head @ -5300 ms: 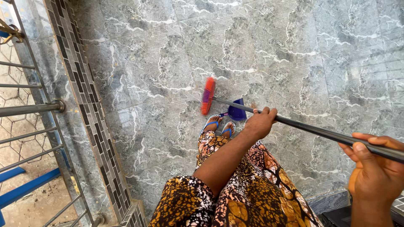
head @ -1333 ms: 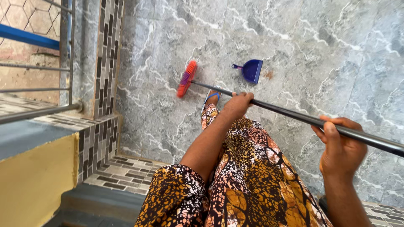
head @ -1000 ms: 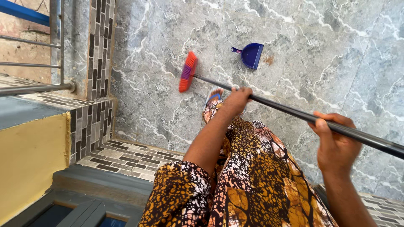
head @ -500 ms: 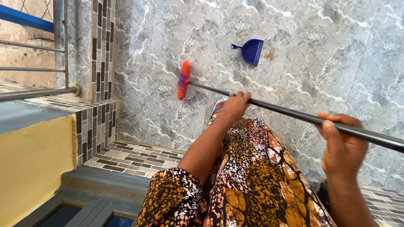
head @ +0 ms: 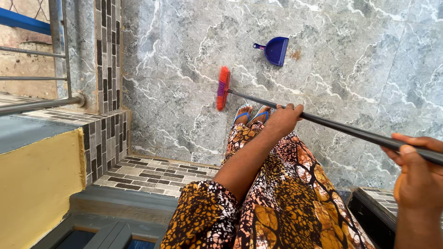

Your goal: The person sweeps debris across a tiled balcony floor using a long-handled broom and pushes the collected pile into a blue dustpan.

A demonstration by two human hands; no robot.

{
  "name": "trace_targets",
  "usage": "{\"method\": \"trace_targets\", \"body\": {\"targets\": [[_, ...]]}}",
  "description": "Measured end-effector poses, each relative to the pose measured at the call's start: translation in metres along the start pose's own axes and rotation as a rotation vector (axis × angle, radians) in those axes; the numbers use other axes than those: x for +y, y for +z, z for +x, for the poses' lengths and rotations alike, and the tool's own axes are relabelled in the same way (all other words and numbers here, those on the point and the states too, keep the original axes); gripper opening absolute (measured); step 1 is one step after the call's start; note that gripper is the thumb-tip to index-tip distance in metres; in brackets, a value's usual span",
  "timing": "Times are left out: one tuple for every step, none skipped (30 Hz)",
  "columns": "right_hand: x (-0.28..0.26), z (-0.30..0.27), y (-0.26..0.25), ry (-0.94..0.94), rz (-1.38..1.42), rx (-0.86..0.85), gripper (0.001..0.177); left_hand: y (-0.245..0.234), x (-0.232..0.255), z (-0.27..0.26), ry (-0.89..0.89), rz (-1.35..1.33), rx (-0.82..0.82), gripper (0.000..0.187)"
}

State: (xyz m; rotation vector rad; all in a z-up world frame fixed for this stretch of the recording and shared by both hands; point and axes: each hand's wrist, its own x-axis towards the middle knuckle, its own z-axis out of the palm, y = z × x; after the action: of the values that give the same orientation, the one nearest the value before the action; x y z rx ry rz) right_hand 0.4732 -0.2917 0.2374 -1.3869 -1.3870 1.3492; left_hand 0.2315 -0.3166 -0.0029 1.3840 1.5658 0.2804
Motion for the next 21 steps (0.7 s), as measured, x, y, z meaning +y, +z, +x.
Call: {"method": "trace_targets", "body": {"targets": [[-0.005,0.001,0.001,0.021,0.007,0.022,0.012,-0.005,0.004,-0.006,0.024,0.015,0.036,0.027],[-0.009,0.003,0.005,0.014,0.032,0.036,0.012,-0.01,0.006,-0.01,0.049,0.029,0.073,0.03],[-0.011,0.004,0.013,0.01,0.043,0.043,0.012,-0.014,0.004,-0.013,0.051,0.028,0.072,0.03],[-0.014,0.005,0.021,0.007,0.054,0.051,0.012,-0.017,-0.002,-0.015,0.026,0.039,0.087,0.028],[-0.015,0.004,0.033,0.001,0.083,0.056,0.012,-0.017,-0.008,-0.018,-0.003,0.047,0.102,0.026],[-0.016,0.002,0.043,-0.004,0.113,0.061,0.013,-0.017,-0.017,-0.021,-0.004,0.043,0.102,0.026],[-0.017,0.001,0.052,-0.001,0.111,0.056,0.013,-0.017,-0.027,-0.024,-0.037,0.012,0.106,0.028],[-0.016,-0.001,0.062,0.028,0.089,0.04,0.011,-0.015,-0.035,-0.025,-0.07,-0.019,0.11,0.03],[-0.017,-0.004,0.069,0.045,0.075,0.03,0.011,-0.012,-0.04,-0.025,-0.073,-0.025,0.11,0.03],[-0.017,-0.005,0.075,0.061,0.061,0.02,0.011,-0.01,-0.047,-0.027,-0.045,-0.004,0.142,0.03],[-0.019,-0.007,0.077,0.025,0.01,0.004,0.01,-0.009,-0.051,-0.026,-0.012,0.02,0.174,0.031],[-0.019,-0.008,0.078,-0.011,-0.041,-0.011,0.01,-0.007,-0.05,-0.023,-0.012,0.017,0.176,0.031],[-0.02,-0.009,0.076,-0.011,-0.044,-0.01,0.01,-0.002,-0.047,-0.019,-0.054,-0.005,0.109,0.031],[-0.021,-0.012,0.071,0.002,-0.052,0.012,0.012,0.001,-0.045,-0.017,-0.095,-0.028,0.042,0.032],[-0.02,-0.012,0.064,0.007,-0.055,0.019,0.013,0.005,-0.04,-0.011,-0.096,-0.03,0.045,0.032],[-0.018,-0.013,0.057,0.013,-0.058,0.026,0.014,0.009,-0.031,-0.003,-0.013,-0.027,0.087,0.032],[-0.018,-0.014,0.048,-0.026,-0.124,0.011,0.013,0.012,-0.027,-0.002,0.065,-0.025,0.129,0.031],[-0.016,-0.012,0.038,-0.046,-0.153,0.001,0.013,0.012,-0.023,-0.004,0.059,-0.027,0.132,0.031],[-0.014,-0.012,0.029,-0.07,-0.187,-0.003,0.013,0.009,-0.014,-0.002,0.034,-0.016,0.09,0.031],[-0.012,-0.007,0.021,-0.038,-0.105,0.016,0.015,0.006,-0.004,-0.002,0.01,-0.004,0.048,0.03],[-0.01,-0.005,0.015,-0.025,-0.063,0.027,0.016,0.001,0.003,-0.006,0.013,0.0,0.05,0.03]]}}
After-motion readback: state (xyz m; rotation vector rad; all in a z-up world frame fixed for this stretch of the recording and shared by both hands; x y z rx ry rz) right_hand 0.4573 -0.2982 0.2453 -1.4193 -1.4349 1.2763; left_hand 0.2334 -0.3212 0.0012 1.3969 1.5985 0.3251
